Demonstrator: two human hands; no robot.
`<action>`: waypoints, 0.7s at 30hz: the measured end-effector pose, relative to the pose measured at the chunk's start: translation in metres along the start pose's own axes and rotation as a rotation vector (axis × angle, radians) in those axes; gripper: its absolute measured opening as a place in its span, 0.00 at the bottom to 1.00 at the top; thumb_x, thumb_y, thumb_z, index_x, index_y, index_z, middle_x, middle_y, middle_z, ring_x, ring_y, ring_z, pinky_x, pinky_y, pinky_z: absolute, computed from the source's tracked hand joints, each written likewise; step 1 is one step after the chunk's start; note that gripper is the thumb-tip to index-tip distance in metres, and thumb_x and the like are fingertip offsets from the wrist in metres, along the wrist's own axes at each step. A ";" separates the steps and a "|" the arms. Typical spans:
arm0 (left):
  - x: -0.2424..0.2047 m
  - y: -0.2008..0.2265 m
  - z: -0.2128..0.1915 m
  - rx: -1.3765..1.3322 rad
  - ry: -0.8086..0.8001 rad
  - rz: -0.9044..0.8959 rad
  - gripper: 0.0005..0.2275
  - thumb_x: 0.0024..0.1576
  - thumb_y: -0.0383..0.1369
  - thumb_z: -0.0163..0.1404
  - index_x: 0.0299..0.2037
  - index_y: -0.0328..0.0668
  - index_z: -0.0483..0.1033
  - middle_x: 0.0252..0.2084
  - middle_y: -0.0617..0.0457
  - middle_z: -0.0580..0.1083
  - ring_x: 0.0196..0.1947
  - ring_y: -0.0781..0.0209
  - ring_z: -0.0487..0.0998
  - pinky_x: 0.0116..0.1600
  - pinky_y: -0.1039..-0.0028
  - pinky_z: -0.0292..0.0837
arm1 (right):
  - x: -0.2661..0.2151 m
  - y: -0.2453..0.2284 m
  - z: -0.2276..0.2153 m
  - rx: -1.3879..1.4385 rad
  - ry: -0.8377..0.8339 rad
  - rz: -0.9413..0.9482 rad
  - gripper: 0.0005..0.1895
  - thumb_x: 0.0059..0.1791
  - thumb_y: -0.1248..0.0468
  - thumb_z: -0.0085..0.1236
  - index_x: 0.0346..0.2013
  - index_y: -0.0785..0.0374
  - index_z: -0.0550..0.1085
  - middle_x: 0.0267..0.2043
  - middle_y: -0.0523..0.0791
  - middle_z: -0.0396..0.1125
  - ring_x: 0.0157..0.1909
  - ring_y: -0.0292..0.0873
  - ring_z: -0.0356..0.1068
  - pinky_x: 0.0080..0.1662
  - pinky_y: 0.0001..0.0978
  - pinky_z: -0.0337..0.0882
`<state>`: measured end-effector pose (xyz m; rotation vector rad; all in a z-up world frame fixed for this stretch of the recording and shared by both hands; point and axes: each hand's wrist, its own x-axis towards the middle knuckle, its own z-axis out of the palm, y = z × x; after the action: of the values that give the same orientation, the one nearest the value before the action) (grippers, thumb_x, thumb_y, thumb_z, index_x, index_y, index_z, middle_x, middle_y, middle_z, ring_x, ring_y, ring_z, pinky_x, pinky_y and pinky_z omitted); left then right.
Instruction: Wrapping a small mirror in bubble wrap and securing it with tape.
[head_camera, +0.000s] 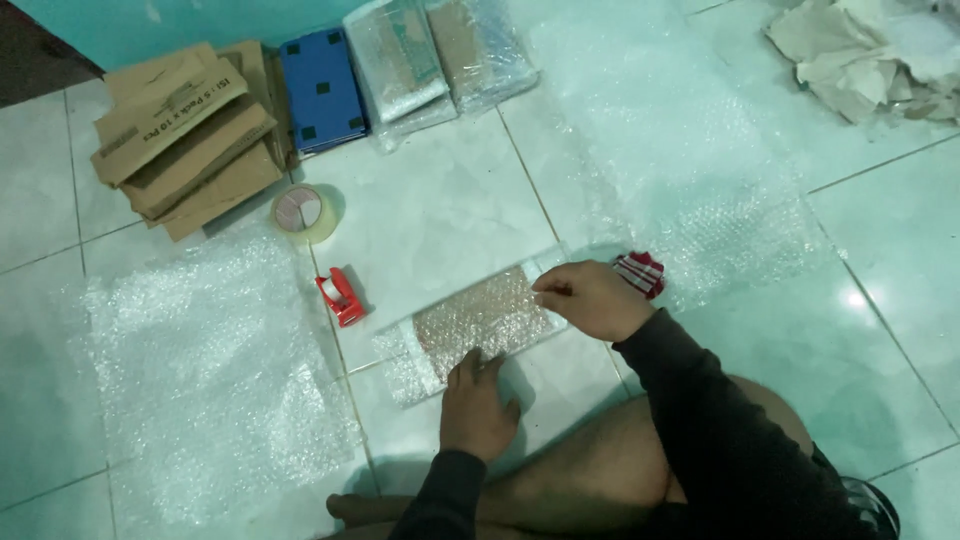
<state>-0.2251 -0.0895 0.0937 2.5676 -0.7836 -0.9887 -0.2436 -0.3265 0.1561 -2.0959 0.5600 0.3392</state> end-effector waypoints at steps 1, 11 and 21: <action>0.002 0.003 -0.005 -0.005 0.002 0.001 0.27 0.56 0.41 0.52 0.67 0.48 0.64 0.71 0.41 0.55 0.73 0.37 0.55 0.70 0.52 0.61 | 0.004 0.002 -0.002 -0.005 0.000 0.000 0.15 0.52 0.59 0.58 0.52 0.58 0.81 0.48 0.52 0.78 0.53 0.54 0.76 0.52 0.45 0.76; -0.007 0.005 -0.010 0.009 -0.016 0.022 0.32 0.56 0.40 0.51 0.71 0.47 0.56 0.74 0.37 0.47 0.75 0.35 0.48 0.71 0.51 0.57 | 0.017 0.038 -0.014 0.006 0.204 0.113 0.16 0.54 0.56 0.54 0.53 0.57 0.80 0.48 0.47 0.76 0.51 0.48 0.75 0.50 0.41 0.74; -0.014 0.011 -0.012 -0.038 -0.043 -0.064 0.32 0.57 0.41 0.49 0.73 0.49 0.54 0.76 0.40 0.44 0.76 0.38 0.45 0.74 0.53 0.52 | 0.016 0.019 0.007 0.012 0.100 0.063 0.17 0.55 0.57 0.53 0.54 0.61 0.78 0.52 0.52 0.74 0.55 0.53 0.73 0.53 0.44 0.74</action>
<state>-0.2298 -0.0898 0.1148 2.5612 -0.6905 -1.0707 -0.2399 -0.3337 0.1316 -2.0952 0.6873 0.2672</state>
